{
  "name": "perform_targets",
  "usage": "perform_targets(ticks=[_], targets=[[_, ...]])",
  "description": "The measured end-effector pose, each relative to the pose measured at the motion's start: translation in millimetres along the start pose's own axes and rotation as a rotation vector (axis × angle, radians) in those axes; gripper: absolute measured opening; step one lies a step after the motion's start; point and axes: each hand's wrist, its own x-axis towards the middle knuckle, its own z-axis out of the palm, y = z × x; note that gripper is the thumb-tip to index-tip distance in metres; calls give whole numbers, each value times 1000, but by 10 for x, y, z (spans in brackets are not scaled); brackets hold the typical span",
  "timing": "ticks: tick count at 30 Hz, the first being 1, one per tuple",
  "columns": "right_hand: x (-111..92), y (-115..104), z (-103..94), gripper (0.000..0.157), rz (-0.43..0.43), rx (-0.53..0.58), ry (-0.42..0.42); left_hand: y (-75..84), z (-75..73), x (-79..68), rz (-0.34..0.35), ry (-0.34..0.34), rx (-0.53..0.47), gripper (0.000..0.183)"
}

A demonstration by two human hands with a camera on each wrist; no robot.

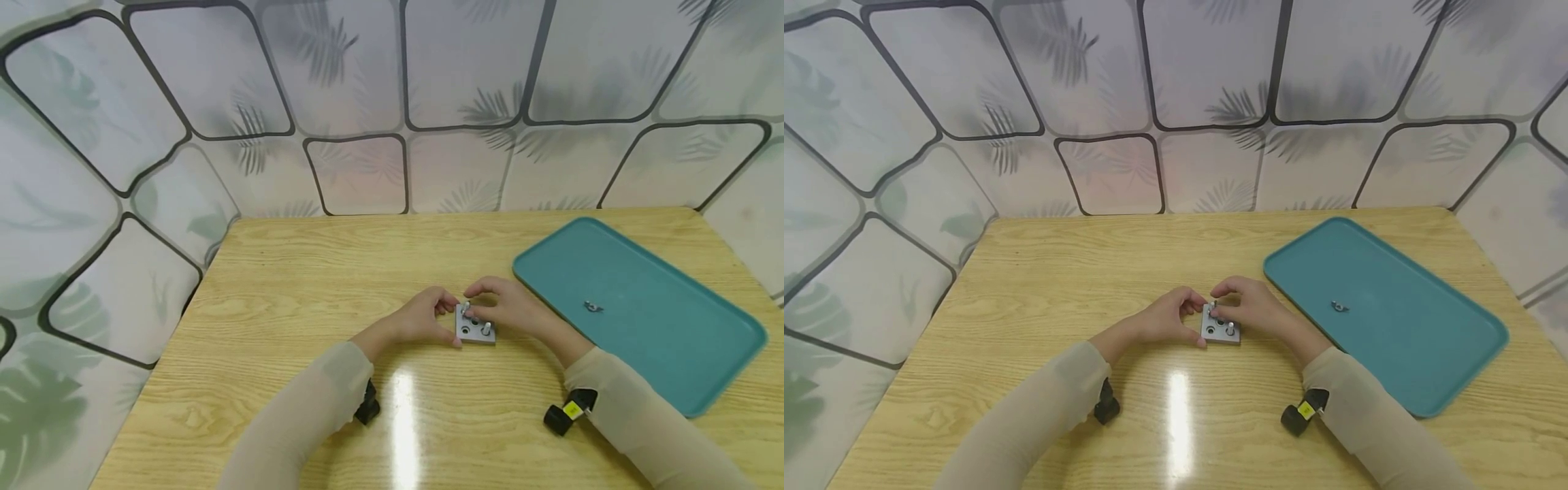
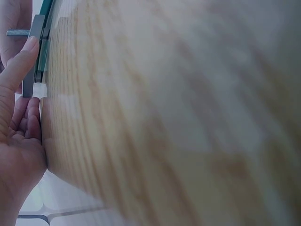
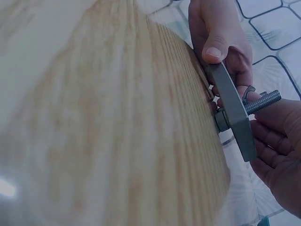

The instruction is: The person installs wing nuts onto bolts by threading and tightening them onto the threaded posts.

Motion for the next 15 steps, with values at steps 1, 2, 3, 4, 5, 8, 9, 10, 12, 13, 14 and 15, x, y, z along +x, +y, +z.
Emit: perform_targets(ticks=[1, 2, 3, 4, 5, 8, 9, 10, 12, 13, 14, 15], targets=[[-2, 0, 0, 30, 1, 2, 2, 5, -1, -2, -1, 0, -3, 69], [-4, 5, 0, 30, -5, -1, 3, 7, -2, -2, -1, 0, -5, 69], [-9, 11, 1, 29, -4, 5, 5, 10, -3, -2, -1, 0, -5, 69], [-14, 21, 0, 28, -9, 4, 6, 13, -3, -3, -1, 0, -3, 69], [-19, 30, -2, 27, -15, 5, 7, 14, -2, -3, 0, 0, -1, 69], [-38, 54, -8, 23, -22, 5, 4, 9, -1, 5, 0, 3, 2, 70], [-44, 62, -11, 22, -18, 8, 4, 8, 0, 6, 0, 5, 5, 70], [-51, 68, -13, 20, -20, 3, 3, 5, 1, 8, 0, 6, 8, 70], [-63, 74, -16, 18, -23, -2, 6, 2, 3, 10, -1, 9, 9, 70], [-68, 78, -17, 17, -31, -6, 10, 2, 4, 9, -1, 11, 8, 70], [-76, 79, -19, 16, -39, -10, 12, 5, 5, 6, -2, 12, 8, 70], [-84, 76, -19, 15, -50, -14, 18, 6, 6, 5, -3, 13, 8, 70]])
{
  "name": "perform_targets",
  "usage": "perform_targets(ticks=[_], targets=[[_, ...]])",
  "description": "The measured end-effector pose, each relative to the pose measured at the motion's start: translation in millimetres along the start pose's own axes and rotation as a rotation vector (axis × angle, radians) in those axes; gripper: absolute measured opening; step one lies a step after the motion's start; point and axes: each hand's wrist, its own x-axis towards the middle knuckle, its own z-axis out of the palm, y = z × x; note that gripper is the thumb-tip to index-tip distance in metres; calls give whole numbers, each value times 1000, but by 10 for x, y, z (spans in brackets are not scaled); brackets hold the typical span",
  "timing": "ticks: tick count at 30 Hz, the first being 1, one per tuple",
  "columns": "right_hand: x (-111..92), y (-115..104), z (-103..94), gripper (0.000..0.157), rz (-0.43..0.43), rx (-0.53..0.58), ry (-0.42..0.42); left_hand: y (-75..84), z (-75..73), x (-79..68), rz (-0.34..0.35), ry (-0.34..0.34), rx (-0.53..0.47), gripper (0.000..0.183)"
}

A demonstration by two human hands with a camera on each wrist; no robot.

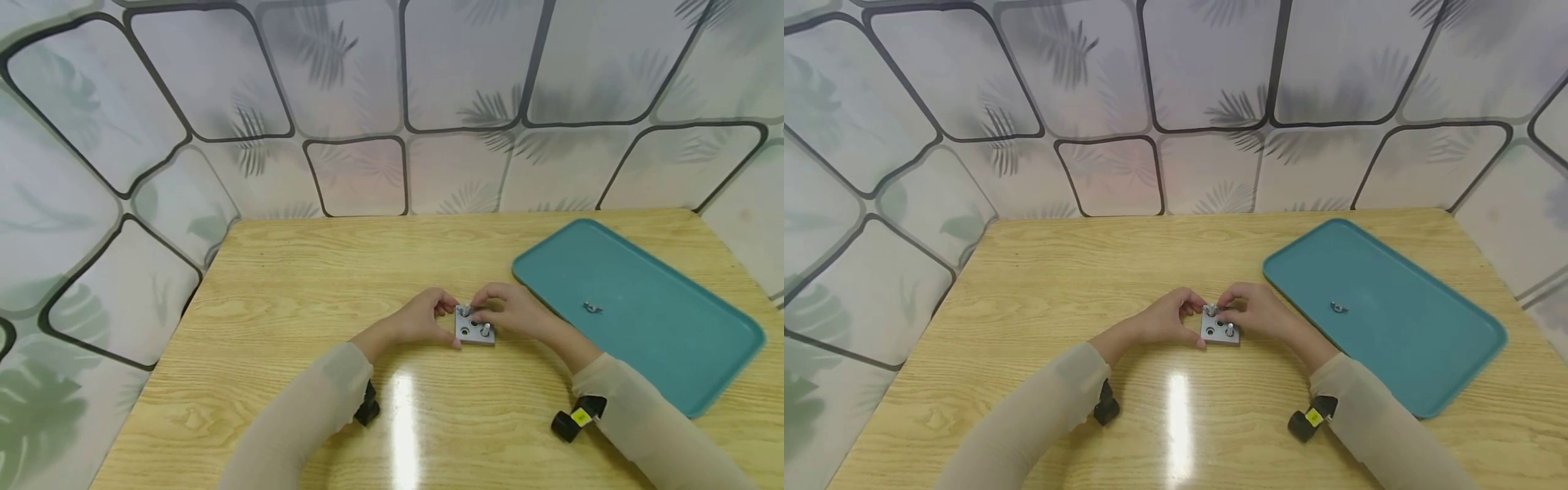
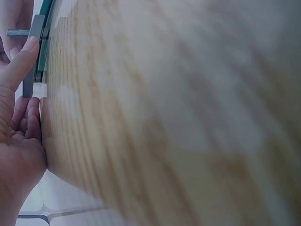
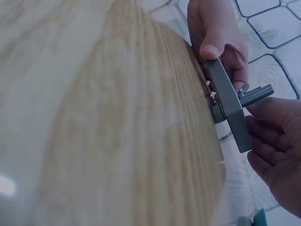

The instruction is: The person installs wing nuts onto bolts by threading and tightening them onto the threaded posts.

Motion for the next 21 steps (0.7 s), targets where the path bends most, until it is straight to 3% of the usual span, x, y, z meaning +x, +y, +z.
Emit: perform_targets(ticks=[6, 10, 21], targets=[[-41, -27, -4, 10, -53, 15, 6, 11, 1, -10, -4, 3, 5, 70], [-41, -43, -1, 10, -40, -9, 21, 11, -1, -9, -3, 5, 5, 70], [23, -9, 30, 30, -6, -25, 17, -13, -4, -2, 6, -14, 8, 70]])
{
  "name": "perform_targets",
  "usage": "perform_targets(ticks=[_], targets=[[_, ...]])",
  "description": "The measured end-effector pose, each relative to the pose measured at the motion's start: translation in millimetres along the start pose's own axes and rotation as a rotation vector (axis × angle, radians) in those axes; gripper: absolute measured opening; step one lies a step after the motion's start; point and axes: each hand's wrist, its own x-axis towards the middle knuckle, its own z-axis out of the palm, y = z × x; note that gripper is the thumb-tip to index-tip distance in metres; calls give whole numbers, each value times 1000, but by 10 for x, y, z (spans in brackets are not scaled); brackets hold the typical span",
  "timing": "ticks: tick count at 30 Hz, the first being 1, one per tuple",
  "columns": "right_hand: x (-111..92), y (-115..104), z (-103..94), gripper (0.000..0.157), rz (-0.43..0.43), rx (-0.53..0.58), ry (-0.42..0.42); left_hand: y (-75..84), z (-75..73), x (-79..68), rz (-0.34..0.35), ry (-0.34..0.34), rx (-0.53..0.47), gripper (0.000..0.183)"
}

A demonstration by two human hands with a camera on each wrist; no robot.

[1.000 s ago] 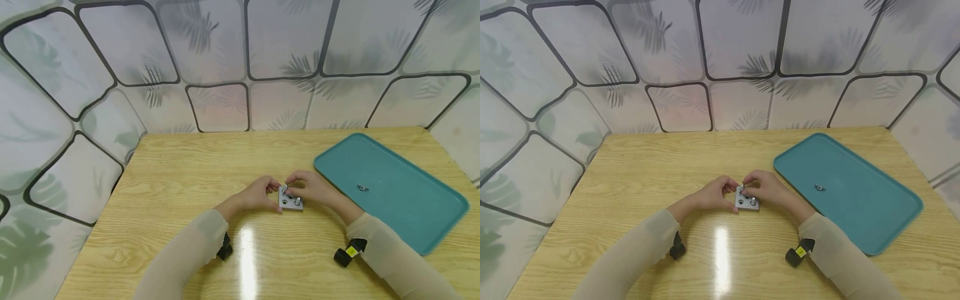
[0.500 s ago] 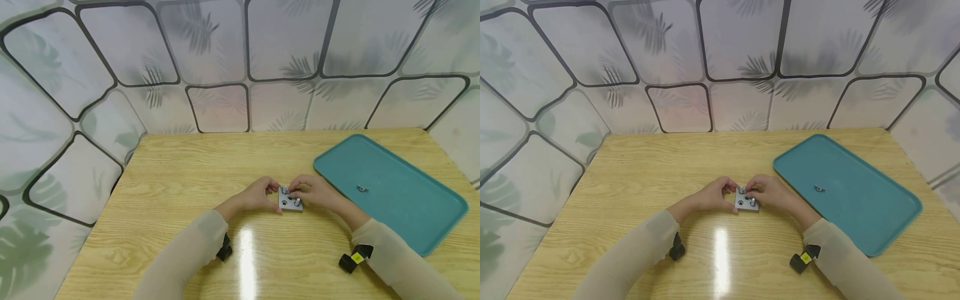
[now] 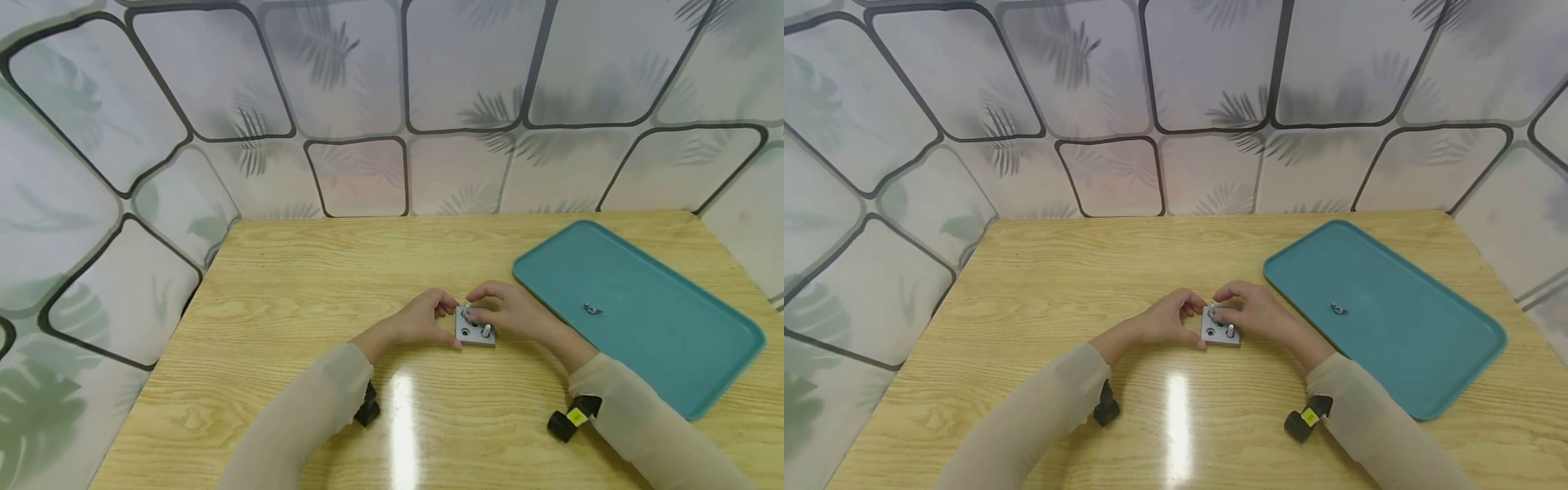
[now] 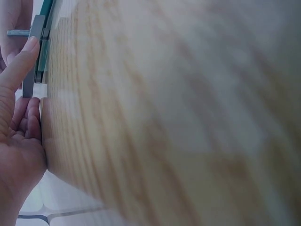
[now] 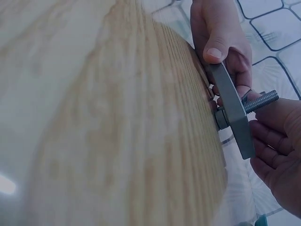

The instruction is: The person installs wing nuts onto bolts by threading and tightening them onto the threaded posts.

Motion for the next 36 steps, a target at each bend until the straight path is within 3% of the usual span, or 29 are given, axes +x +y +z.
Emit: perform_targets(ticks=[18, 33, 36], targets=[[29, -50, 24, 21, -16, -2, 21, 6, 0, -1, -10, 7, 5, 70], [-52, -49, -30, 11, -128, 48, -7, 15, 10, -6, -1, 11, -5, 69], [-57, -58, -34, 11, -116, 29, 9, 25, 3, -10, -3, 9, -4, 69]])
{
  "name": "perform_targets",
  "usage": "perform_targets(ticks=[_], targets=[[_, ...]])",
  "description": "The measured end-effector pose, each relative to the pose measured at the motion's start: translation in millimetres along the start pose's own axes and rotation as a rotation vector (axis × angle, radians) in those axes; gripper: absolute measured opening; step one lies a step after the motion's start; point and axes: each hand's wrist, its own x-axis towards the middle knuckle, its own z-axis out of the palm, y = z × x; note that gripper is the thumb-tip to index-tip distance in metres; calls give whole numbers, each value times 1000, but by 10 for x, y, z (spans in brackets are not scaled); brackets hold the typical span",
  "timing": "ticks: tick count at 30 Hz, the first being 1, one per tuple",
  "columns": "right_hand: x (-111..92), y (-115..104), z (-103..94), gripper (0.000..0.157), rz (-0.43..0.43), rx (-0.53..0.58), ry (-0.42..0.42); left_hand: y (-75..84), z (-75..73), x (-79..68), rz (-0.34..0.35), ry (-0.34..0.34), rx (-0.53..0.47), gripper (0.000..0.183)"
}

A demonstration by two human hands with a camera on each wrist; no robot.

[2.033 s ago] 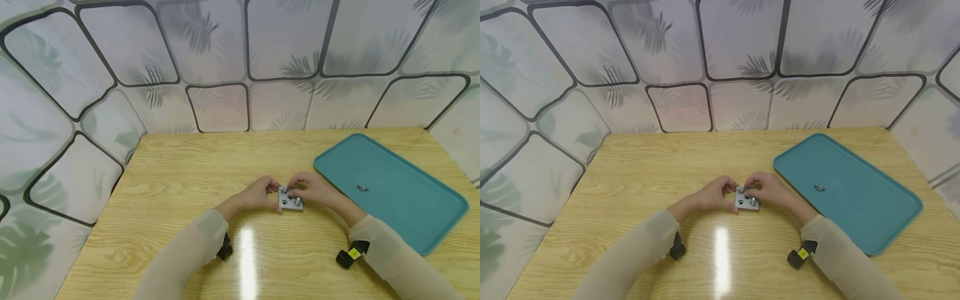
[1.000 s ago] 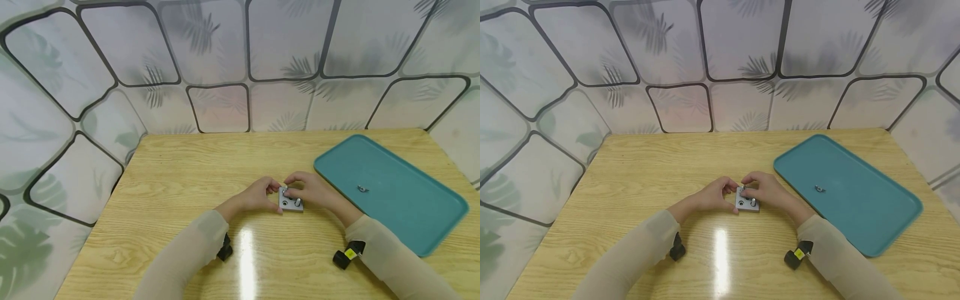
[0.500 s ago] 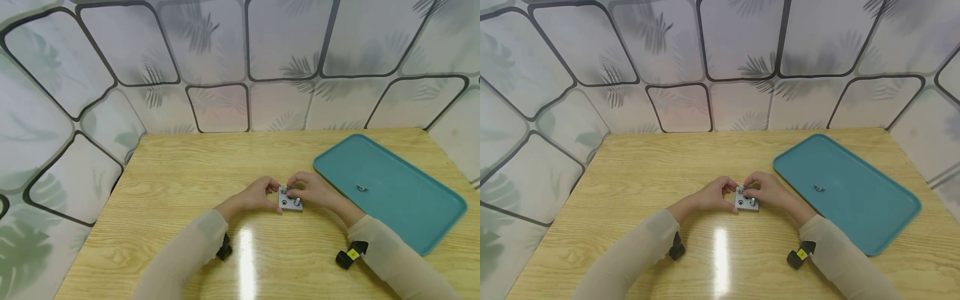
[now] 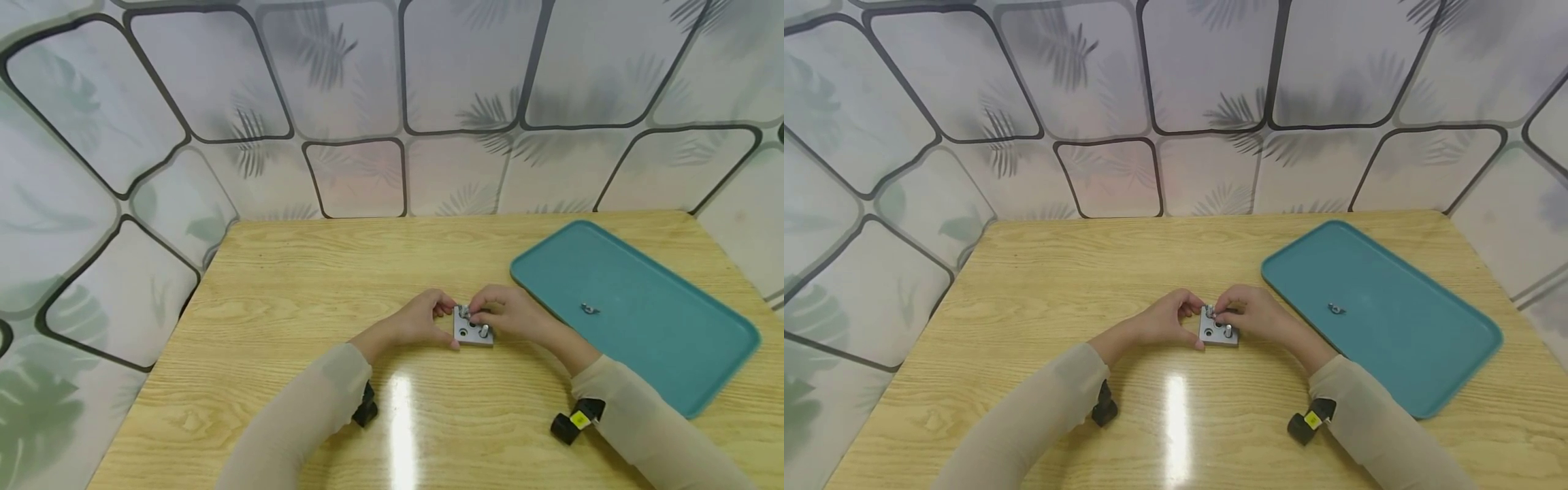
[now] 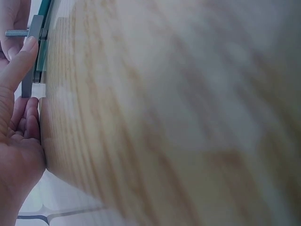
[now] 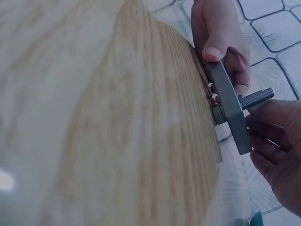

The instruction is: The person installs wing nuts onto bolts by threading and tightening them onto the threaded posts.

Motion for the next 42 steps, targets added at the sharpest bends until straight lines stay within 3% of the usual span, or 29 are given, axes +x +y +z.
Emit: perform_targets(ticks=[9, 16, 25, 42], targets=[[22, 5, 5, 28, 109, -36, -12, -23, -6, -2, 8, -7, -3, 69], [75, -12, 30, 31, 150, -25, -12, 0, -4, -4, 8, -12, 4, 69], [97, -15, 53, 27, 145, -28, -2, -7, -7, 1, 7, -12, 14, 69], [23, 7, 43, 13, 34, -24, 8, -17, -7, 6, 8, -7, 27, 69]])
